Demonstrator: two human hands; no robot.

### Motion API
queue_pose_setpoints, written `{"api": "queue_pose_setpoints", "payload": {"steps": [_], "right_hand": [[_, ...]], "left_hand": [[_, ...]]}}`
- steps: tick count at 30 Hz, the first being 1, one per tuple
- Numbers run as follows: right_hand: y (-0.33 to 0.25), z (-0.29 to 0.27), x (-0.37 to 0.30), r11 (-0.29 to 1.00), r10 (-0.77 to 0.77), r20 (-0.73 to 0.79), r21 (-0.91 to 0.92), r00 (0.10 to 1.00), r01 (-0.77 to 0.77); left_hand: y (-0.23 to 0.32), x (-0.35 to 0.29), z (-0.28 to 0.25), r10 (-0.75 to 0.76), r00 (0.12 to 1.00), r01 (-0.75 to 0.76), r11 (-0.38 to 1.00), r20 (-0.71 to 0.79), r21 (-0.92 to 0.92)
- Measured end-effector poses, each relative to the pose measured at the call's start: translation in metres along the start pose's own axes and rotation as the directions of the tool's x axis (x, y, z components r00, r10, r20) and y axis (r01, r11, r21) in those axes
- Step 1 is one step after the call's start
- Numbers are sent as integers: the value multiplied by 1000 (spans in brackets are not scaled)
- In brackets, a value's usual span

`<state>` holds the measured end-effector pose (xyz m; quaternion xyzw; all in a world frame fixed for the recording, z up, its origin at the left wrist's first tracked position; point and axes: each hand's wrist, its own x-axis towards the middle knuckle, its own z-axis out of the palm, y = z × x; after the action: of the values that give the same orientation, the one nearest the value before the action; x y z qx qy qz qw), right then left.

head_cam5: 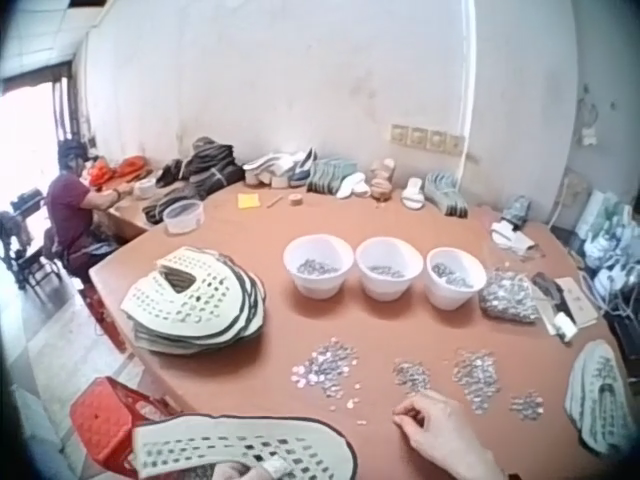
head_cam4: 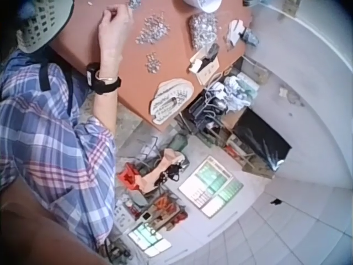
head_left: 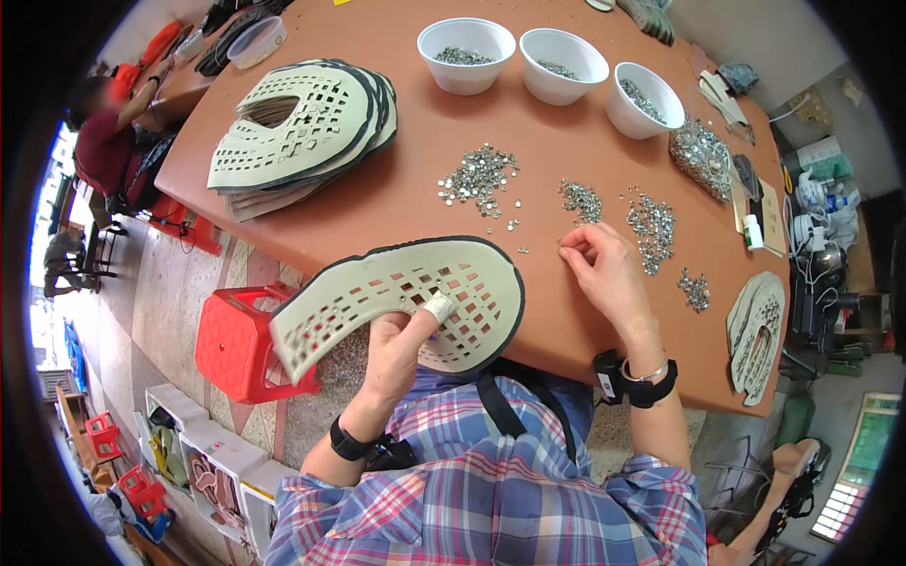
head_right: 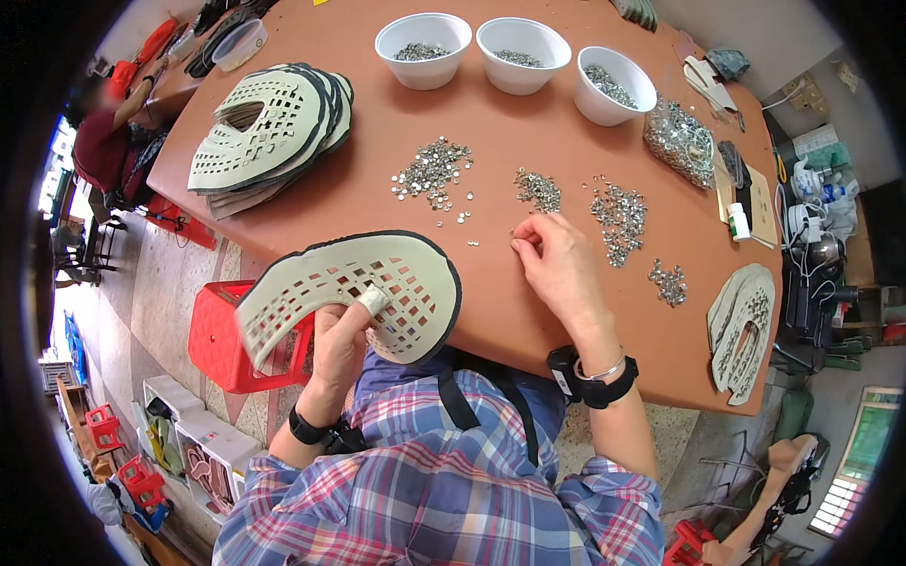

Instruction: The worker is manually inserting and threading small decorative or structural metal rivets into a pre-cut shoe upper component.

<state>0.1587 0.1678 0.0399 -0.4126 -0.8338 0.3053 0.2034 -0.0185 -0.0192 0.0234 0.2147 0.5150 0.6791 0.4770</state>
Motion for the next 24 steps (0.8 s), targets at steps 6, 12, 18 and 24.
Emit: {"api": "queue_pose_setpoints", "payload": {"steps": [6,12,18,24], "right_hand": [[14,-8,8,997,-64,-192,-53,979,55],[20,-3,15,962,-207,-156,-214,966,172],[23,-3,14,982,-124,-149,-163,981,99],[17,-13,-7,967,-157,-33,-207,987,147]], "left_hand": [[9,-1,8,-33,999,33,997,1,-77],[3,-1,8,-84,996,90,982,43,-164],[8,-4,10,-126,976,161,965,175,-206],[9,-6,18,-117,978,155,963,176,-222]]}}
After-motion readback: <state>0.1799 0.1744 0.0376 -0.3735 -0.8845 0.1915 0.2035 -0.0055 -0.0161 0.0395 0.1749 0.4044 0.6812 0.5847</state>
